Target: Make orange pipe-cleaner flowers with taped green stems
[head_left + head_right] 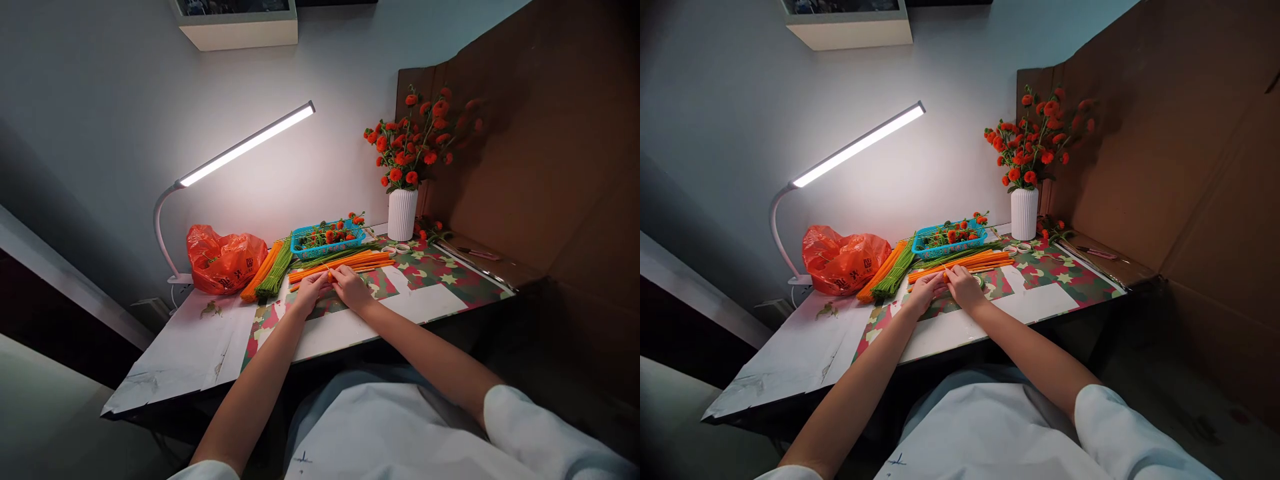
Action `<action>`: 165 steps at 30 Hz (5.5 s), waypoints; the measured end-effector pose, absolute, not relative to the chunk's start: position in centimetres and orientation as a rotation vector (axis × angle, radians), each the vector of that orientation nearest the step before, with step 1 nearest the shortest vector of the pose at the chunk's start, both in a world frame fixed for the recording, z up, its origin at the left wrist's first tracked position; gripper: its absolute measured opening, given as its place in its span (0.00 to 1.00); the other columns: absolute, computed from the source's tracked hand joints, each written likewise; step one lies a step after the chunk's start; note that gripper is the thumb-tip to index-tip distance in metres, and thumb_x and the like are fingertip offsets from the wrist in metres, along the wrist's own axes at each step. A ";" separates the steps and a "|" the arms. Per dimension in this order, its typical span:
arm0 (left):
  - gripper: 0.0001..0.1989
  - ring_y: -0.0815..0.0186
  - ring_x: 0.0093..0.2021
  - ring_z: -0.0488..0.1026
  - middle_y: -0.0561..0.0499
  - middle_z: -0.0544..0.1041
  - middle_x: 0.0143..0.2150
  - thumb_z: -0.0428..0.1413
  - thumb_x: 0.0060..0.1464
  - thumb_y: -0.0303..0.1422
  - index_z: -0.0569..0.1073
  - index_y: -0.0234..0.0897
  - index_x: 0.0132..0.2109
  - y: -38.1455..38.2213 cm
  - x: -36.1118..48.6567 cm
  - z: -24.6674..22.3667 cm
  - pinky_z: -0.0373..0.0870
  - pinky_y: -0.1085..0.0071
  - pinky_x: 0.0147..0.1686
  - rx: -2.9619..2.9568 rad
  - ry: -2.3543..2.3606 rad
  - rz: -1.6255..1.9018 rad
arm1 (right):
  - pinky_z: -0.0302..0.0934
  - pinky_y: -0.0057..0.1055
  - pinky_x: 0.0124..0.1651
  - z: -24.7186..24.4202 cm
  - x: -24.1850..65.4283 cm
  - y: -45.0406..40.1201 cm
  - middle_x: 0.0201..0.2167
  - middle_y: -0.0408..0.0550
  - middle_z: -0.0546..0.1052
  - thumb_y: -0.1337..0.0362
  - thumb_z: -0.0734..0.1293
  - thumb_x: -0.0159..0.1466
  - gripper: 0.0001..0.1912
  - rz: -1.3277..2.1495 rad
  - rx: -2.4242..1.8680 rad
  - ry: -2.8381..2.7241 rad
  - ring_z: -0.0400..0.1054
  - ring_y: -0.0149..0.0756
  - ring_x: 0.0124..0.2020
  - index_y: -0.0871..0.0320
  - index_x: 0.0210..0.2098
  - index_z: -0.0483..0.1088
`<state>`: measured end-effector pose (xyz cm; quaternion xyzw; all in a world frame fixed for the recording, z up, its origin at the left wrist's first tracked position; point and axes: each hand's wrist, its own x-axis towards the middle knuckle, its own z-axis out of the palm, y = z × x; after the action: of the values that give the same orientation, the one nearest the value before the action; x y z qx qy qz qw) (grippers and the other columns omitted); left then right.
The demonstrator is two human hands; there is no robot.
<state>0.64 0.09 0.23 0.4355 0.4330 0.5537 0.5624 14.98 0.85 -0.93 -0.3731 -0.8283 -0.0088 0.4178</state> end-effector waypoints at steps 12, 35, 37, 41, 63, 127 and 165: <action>0.17 0.68 0.30 0.76 0.45 0.79 0.32 0.67 0.39 0.36 0.78 0.30 0.36 -0.1 0.4 0.0 0.73 0.74 0.31 0.969 0.996 1.257 | 0.62 0.37 0.44 -0.6 14.7 0.5 0.36 0.54 0.70 0.74 0.61 0.62 0.12 -0.133 -1.007 -2.202 0.64 0.43 0.40 0.61 0.45 0.70; 0.13 0.69 0.29 0.75 0.46 0.79 0.31 0.65 0.43 0.34 0.76 0.30 0.35 0.6 0.3 0.0 0.74 0.74 0.33 0.902 0.969 1.304 | 0.63 0.38 0.48 -1.4 15.0 1.7 0.41 0.52 0.70 0.71 0.64 0.61 0.18 0.176 -0.790 -1.963 0.65 0.40 0.44 0.58 0.51 0.67; 0.11 0.68 0.29 0.76 0.46 0.78 0.30 0.64 0.46 0.35 0.74 0.31 0.33 0.7 0.4 0.3 0.75 0.72 0.35 0.829 0.987 1.356 | 0.63 0.39 0.49 -1.3 15.4 1.9 0.44 0.52 0.69 0.67 0.67 0.59 0.24 0.241 -0.784 -1.811 0.65 0.41 0.46 0.55 0.55 0.64; 0.11 0.67 0.32 0.77 0.46 0.78 0.31 0.62 0.49 0.36 0.73 0.32 0.35 0.9 0.5 0.5 0.75 0.71 0.38 0.759 0.973 1.397 | 0.64 0.40 0.46 -1.2 15.6 1.7 0.45 0.53 0.68 0.61 0.69 0.57 0.27 0.260 -0.829 -1.682 0.66 0.42 0.43 0.56 0.54 0.63; 0.24 0.78 0.13 0.54 0.58 0.61 0.14 0.61 0.41 0.52 0.67 0.33 0.22 -0.6 1.2 0.2 0.50 0.78 0.14 1.255 0.909 1.060 | 0.54 0.42 0.54 0.2 15.9 0.3 0.52 0.51 0.68 0.52 0.72 0.53 0.31 0.173 -0.748 -2.049 0.59 0.46 0.52 0.52 0.55 0.68; 0.20 0.77 0.20 0.58 0.57 0.64 0.21 0.66 0.35 0.45 0.72 0.32 0.27 -0.5 1.1 0.9 0.51 0.78 0.18 1.102 0.980 1.303 | 0.59 0.42 0.49 -0.2 17.0 1.5 0.42 0.48 0.77 0.60 0.70 0.57 0.12 0.184 -0.667 -1.857 0.67 0.43 0.45 0.53 0.42 0.74; 0.16 0.70 0.27 0.75 0.49 0.77 0.28 0.65 0.44 0.39 0.74 0.31 0.36 0.3 0.6 0.9 0.70 0.77 0.28 0.855 0.990 1.323 | 0.62 0.40 0.47 -0.9 16.4 2.2 0.39 0.49 0.78 0.62 0.64 0.63 0.11 0.376 -0.724 -1.774 0.68 0.41 0.43 0.53 0.43 0.74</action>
<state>0.61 0.31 0.87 0.3684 0.4265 0.5700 0.5979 16.43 2.23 -0.86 -0.3073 -0.7525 0.1596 0.5602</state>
